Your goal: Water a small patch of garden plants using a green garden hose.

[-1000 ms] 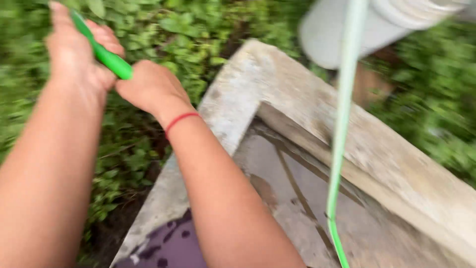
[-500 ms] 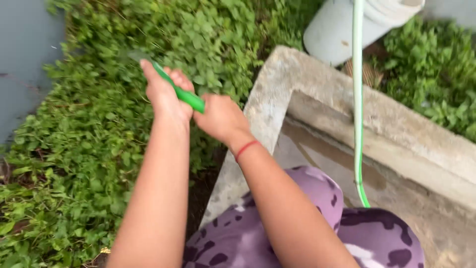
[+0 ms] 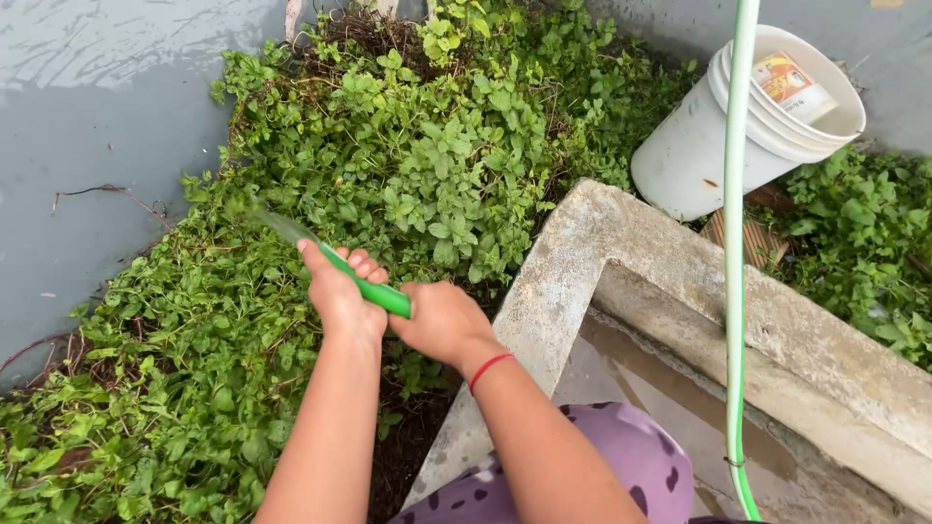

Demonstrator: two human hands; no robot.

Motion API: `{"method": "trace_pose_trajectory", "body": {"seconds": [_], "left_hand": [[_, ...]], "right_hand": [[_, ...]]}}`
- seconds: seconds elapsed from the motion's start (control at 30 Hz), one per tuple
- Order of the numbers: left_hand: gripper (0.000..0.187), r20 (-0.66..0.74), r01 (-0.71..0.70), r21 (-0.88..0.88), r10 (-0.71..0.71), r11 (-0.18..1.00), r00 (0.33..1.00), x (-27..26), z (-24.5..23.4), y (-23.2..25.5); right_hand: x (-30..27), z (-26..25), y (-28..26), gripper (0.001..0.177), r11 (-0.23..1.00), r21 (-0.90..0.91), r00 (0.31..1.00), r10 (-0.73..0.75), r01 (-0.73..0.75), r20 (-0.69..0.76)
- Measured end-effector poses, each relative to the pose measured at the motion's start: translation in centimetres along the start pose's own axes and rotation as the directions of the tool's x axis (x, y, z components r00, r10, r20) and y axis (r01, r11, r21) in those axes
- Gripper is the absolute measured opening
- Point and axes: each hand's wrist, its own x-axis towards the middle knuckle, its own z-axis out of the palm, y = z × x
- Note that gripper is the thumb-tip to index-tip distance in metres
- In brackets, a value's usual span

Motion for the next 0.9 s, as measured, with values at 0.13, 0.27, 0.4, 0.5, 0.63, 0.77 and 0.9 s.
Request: {"method": "trace_pose_trajectory", "body": {"seconds": [0.13, 0.27, 0.4, 0.5, 0.63, 0.77, 0.9], "left_hand": [[0.052, -0.053, 0.007, -0.029, -0.008, 1.0, 0.999, 0.3, -0.9, 0.0], [0.052, -0.075, -0.023, -0.026, 0.021, 0.999, 0.997, 0.5, -1.2, 0.1], [0.052, -0.093, -0.02, -0.028, 0.017, 0.999, 0.995, 0.4, -1.4, 0.3], [0.053, -0.101, -0.017, -0.042, 0.013, 0.999, 0.995, 0.6, -1.9, 0.1], [0.053, -0.105, -0.023, -0.046, 0.018, 0.999, 0.994, 0.4, -2.0, 0.3], [0.052, -0.116, -0.014, -0.042, 0.009, 0.999, 0.993, 0.3, -2.0, 0.2], [0.052, -0.114, -0.016, -0.032, 0.012, 0.999, 0.993, 0.5, -2.0, 0.3]], "right_hand": [[0.4, 0.3, 0.1, 0.029, 1.0, -0.021, 0.999, -0.012, 0.013, 0.043], [0.8, 0.3, -0.3, 0.027, 1.0, -0.007, 0.998, -0.006, 0.006, 0.063], [1.1, 0.8, -0.2, 0.028, 0.999, -0.04, 0.996, 0.001, 0.002, 0.084], [1.3, 1.1, -0.2, 0.027, 0.999, -0.036, 0.995, -0.006, 0.009, 0.097], [1.0, 1.0, -0.7, 0.028, 0.999, -0.043, 0.995, 0.001, 0.004, 0.101], [1.3, 1.3, -0.3, 0.028, 0.999, -0.042, 0.994, 0.003, 0.001, 0.105], [1.2, 0.9, -0.5, 0.029, 0.999, -0.052, 0.993, -0.009, 0.015, 0.115]]}}
